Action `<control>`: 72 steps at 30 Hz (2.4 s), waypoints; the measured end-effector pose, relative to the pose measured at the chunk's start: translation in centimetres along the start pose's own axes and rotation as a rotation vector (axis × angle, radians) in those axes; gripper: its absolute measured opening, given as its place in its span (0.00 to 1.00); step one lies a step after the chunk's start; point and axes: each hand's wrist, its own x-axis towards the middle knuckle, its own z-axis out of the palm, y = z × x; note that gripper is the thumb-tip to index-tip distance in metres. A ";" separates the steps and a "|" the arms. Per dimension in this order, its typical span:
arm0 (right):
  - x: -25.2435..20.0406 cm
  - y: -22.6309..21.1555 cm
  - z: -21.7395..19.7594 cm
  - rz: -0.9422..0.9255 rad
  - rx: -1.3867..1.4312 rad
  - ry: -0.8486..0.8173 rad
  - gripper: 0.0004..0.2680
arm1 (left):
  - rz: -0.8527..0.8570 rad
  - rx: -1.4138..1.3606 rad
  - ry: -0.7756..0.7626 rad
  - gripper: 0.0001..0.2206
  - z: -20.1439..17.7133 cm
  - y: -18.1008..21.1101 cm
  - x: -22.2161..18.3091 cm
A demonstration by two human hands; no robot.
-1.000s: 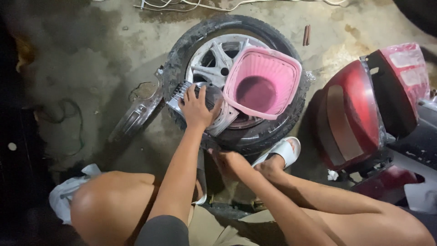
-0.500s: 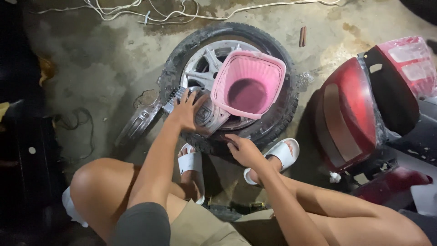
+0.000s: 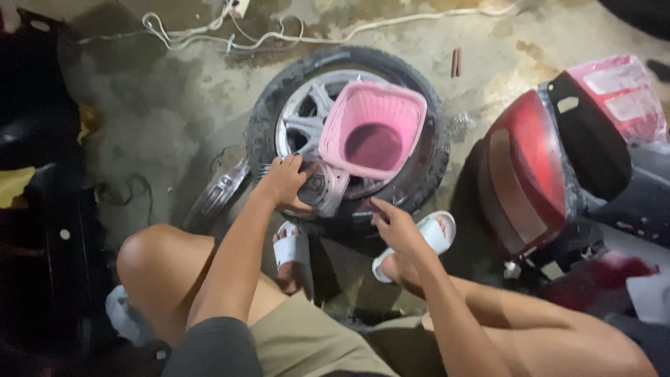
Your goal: The person scrubs a silver car part with a brush and water from a pink container. They then wipe the part with a cloth and continue scrubbing it thoroughly.
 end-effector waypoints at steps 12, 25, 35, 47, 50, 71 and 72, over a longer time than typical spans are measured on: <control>-0.6 -0.5 6.8 -0.021 0.082 0.109 0.19 | -0.317 -0.267 -0.078 0.47 -5.0 6.9 -5.8; 1.1 4.9 12.9 -0.338 -1.331 0.206 0.19 | -0.372 -0.564 -0.285 0.65 -6.8 6.8 -5.4; 6.3 9.3 17.1 -0.305 -1.160 0.532 0.32 | -0.371 -0.517 -0.367 0.68 -5.5 6.0 -4.0; 9.1 8.2 13.7 -0.323 -1.171 0.453 0.26 | -0.376 -0.575 -0.367 0.68 -4.7 6.4 -4.0; 4.3 8.7 14.1 -0.373 -1.100 0.469 0.29 | -0.373 -0.578 -0.355 0.68 -5.0 6.3 -4.2; 0.2 4.3 12.8 -0.134 -0.851 0.219 0.27 | -0.367 -0.584 -0.343 0.67 -5.7 6.6 -4.8; -2.4 0.7 12.3 -0.009 -0.665 0.082 0.26 | -0.376 -0.549 -0.347 0.66 -6.3 6.2 -4.8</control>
